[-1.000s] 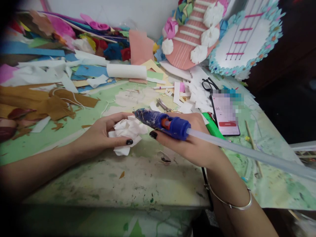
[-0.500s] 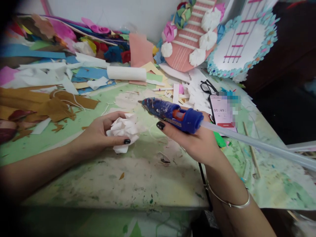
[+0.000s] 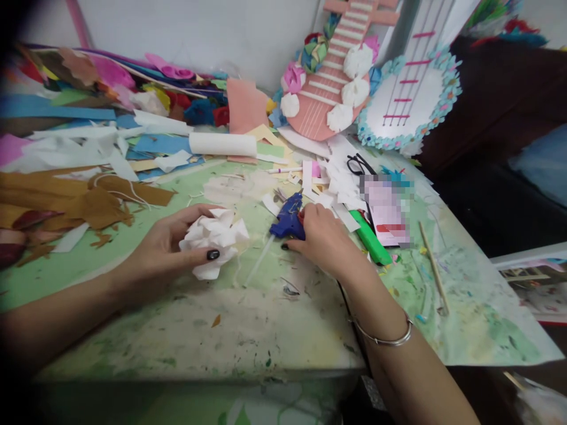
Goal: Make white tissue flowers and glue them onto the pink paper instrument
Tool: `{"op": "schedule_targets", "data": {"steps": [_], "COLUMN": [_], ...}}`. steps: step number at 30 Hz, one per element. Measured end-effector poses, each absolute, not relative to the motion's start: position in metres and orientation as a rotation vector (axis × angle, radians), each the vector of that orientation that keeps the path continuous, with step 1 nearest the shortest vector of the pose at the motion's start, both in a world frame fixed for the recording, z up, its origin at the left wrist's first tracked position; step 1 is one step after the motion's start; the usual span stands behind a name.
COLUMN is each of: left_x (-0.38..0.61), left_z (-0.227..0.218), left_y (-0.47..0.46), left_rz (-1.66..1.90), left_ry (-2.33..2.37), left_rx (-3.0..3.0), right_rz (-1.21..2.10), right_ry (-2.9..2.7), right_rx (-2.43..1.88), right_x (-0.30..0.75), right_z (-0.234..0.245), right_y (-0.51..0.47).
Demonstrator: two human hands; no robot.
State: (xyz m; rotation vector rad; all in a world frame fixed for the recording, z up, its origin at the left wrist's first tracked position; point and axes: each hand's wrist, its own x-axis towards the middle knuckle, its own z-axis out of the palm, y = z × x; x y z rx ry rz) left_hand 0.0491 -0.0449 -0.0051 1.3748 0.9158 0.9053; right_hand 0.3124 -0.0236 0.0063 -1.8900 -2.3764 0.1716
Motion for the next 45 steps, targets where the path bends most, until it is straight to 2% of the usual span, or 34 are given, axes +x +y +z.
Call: {"op": "schedule_targets", "data": {"steps": [3, 8, 11, 29, 45], "left_x": [0.050, 0.052, 0.055, 0.060, 0.062], "left_z": [-0.003, -0.005, -0.008, -0.007, -0.005], "left_y": [-0.046, -0.046, -0.047, -0.053, -0.052], "left_rz": [0.855, 0.798, 0.797, 0.750, 0.749], "left_ry": [1.010, 1.011, 0.963, 0.902, 1.046], "left_rx": [1.530, 1.770, 1.886, 1.987, 1.920], "right_rz": [0.064, -0.040, -0.160, -0.312, -0.167], "right_ry": [-2.413, -2.278, -2.244, -2.312, -2.285], "right_rx": [-1.653, -0.991, -0.809, -0.804, -0.848], "right_x": [0.311, 0.293, 0.284, 0.276, 0.268], "right_z": [0.014, 0.027, 0.022, 0.010, 0.010], "right_y": [-0.030, -0.046, -0.051, -0.053, -0.061]}}
